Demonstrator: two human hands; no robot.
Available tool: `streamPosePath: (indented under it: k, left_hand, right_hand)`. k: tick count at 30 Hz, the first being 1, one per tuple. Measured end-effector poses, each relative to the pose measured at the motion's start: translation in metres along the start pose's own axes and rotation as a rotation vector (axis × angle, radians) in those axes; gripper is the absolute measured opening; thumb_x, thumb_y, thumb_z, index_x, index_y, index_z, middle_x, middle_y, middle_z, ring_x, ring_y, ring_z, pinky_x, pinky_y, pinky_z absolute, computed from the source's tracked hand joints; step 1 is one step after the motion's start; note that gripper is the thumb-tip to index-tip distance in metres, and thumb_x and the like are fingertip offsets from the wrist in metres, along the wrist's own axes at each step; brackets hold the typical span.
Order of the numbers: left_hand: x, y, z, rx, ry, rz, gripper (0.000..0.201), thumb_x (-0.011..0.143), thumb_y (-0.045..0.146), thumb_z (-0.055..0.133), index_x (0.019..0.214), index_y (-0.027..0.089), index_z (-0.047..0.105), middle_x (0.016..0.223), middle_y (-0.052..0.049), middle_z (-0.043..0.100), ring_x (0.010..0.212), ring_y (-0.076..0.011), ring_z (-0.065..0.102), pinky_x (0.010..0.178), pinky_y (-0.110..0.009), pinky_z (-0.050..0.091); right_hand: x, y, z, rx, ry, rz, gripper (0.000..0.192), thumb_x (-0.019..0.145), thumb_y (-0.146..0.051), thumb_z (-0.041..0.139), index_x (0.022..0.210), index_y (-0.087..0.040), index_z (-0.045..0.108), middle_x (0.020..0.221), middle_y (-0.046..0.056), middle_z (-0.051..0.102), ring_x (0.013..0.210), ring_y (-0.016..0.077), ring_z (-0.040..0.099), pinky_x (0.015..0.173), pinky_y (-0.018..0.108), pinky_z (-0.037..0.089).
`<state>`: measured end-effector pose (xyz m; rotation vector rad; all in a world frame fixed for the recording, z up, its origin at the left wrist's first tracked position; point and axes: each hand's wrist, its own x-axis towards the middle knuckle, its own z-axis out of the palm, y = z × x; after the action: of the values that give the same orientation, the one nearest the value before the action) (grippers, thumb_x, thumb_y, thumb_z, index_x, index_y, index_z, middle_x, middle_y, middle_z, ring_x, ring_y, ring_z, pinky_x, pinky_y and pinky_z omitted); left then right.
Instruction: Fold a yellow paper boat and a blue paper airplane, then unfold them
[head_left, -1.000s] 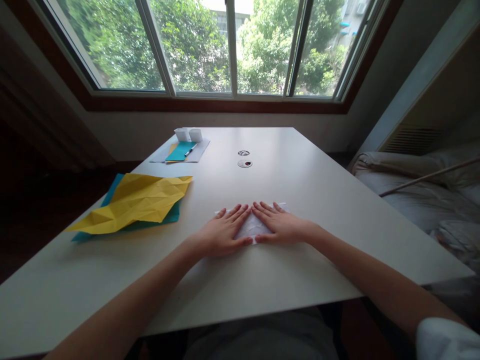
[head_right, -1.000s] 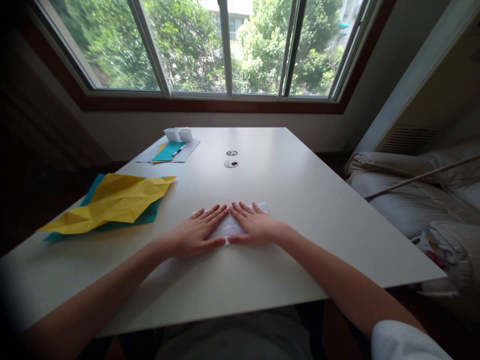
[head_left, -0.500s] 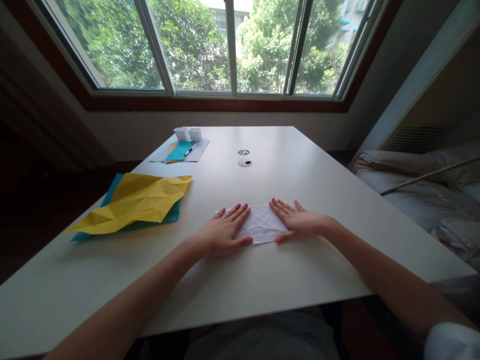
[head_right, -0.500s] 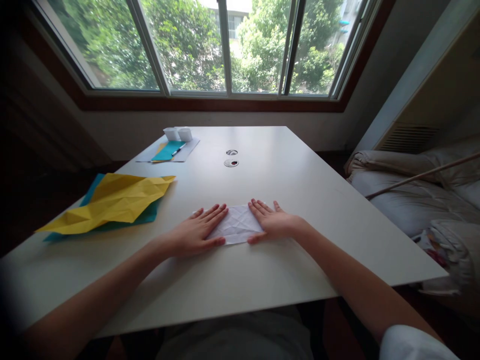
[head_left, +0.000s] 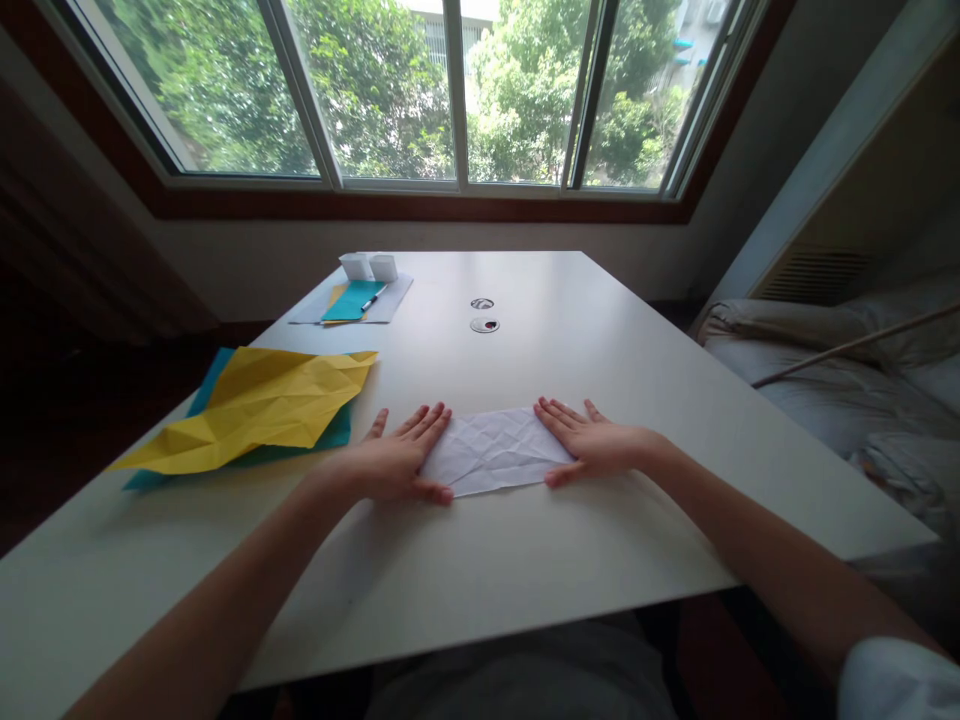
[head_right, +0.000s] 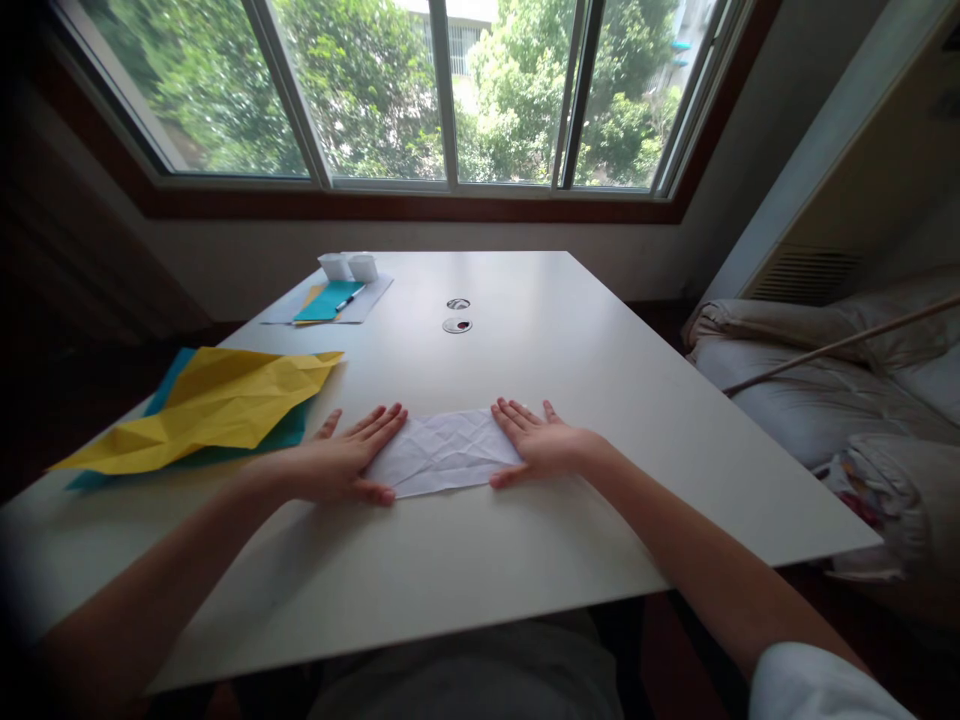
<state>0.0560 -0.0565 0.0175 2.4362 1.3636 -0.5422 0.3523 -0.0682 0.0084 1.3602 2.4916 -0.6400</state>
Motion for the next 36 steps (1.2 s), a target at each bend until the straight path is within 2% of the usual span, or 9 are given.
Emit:
streamPosePath:
  k: [5,9,13,17,21,24,29,32,36]
  left_hand:
    - [-0.002,-0.010,-0.005,-0.006,-0.025,-0.028,0.114,0.058,0.079,0.045,0.140,0.023,-0.010,0.147,-0.009,-0.013,0.134,-0.0338,-0.010,0.100,-0.063,-0.004]
    - [0.000,-0.013,-0.003,-0.016,0.011,-0.062,0.116,0.057,0.079,0.046,0.139,0.021,-0.011,0.147,-0.010,-0.012,0.134,-0.0337,-0.012,0.102,-0.060,-0.003]
    - [0.001,-0.012,-0.006,-0.071,0.032,-0.053,0.100,0.070,0.077,0.032,0.140,0.019,-0.009,0.147,-0.008,-0.014,0.134,-0.0303,-0.014,0.103,-0.058,-0.002]
    - [0.000,-0.011,-0.011,-0.120,0.111,-0.056,0.078,0.080,0.069,0.020,0.142,0.026,-0.002,0.147,-0.004,-0.015,0.135,-0.0273,-0.014,0.103,-0.059,0.003]
    - [-0.001,-0.013,-0.010,-0.103,0.056,-0.047,0.076,0.078,0.070,0.027,0.141,0.030,0.010,0.148,-0.004,-0.012,0.134,-0.0306,-0.014,0.101,-0.061,0.003]
    - [0.000,-0.015,-0.008,-0.102,0.050,-0.044,0.084,0.075,0.072,0.031,0.142,0.028,0.006,0.148,-0.006,-0.009,0.134,-0.0325,-0.015,0.101,-0.062,0.003]
    - [0.001,-0.018,-0.006,-0.118,0.026,-0.018,0.095,0.070,0.075,0.037,0.142,0.026,0.001,0.148,-0.008,-0.010,0.133,-0.0340,-0.015,0.101,-0.062,0.005]
    - [0.000,-0.017,-0.006,-0.106,0.030,-0.017,0.097,0.069,0.075,0.037,0.142,0.024,0.000,0.148,-0.009,-0.010,0.133,-0.0344,-0.014,0.101,-0.062,0.007]
    - [-0.001,-0.014,-0.007,-0.089,0.026,-0.021,0.100,0.067,0.075,0.039,0.142,0.023,-0.001,0.148,-0.010,-0.010,0.133,-0.0357,-0.013,0.101,-0.062,0.009]
  right_hand:
    - [0.001,0.002,0.001,0.004,0.010,-0.010,0.104,0.069,-0.077,0.034,0.140,-0.017,-0.013,0.148,0.009,-0.010,0.136,0.0299,-0.006,0.104,0.056,-0.009]
    - [0.000,0.003,0.001,0.009,0.016,-0.007,0.105,0.069,-0.077,0.034,0.141,-0.016,-0.011,0.148,0.009,-0.008,0.136,0.0299,-0.005,0.104,0.057,-0.008]
    - [-0.002,0.003,-0.002,0.011,0.015,0.011,0.106,0.068,-0.077,0.037,0.141,-0.014,-0.008,0.148,0.011,-0.006,0.136,0.0311,-0.004,0.103,0.058,-0.008]
    - [-0.004,0.006,-0.005,0.010,0.014,0.026,0.106,0.068,-0.076,0.037,0.141,-0.014,-0.008,0.148,0.011,-0.007,0.136,0.0303,-0.005,0.103,0.057,-0.011]
    - [-0.005,0.011,-0.006,0.019,0.014,0.037,0.105,0.069,-0.076,0.036,0.142,-0.015,-0.008,0.148,0.010,-0.009,0.136,0.0278,-0.007,0.102,0.055,-0.014]
    - [-0.004,0.009,-0.008,0.028,0.051,0.040,0.095,0.074,-0.074,0.028,0.143,-0.015,-0.002,0.149,0.010,-0.004,0.137,0.0269,-0.003,0.102,0.055,-0.015]
    - [0.009,-0.011,-0.015,-0.035,0.279,0.075,0.076,0.084,-0.064,0.017,0.143,-0.016,0.012,0.149,0.010,0.012,0.136,0.0283,0.008,0.102,0.058,-0.011]
    - [0.024,-0.034,-0.015,-0.119,0.308,-0.037,0.066,0.089,-0.051,0.019,0.143,-0.014,0.015,0.149,0.009,0.013,0.137,0.0256,0.009,0.105,0.057,-0.005]
    - [0.048,-0.067,-0.007,-0.148,0.334,-0.171,0.062,0.089,-0.041,0.022,0.141,-0.007,0.017,0.147,0.013,0.016,0.136,0.0248,0.012,0.107,0.055,0.006]
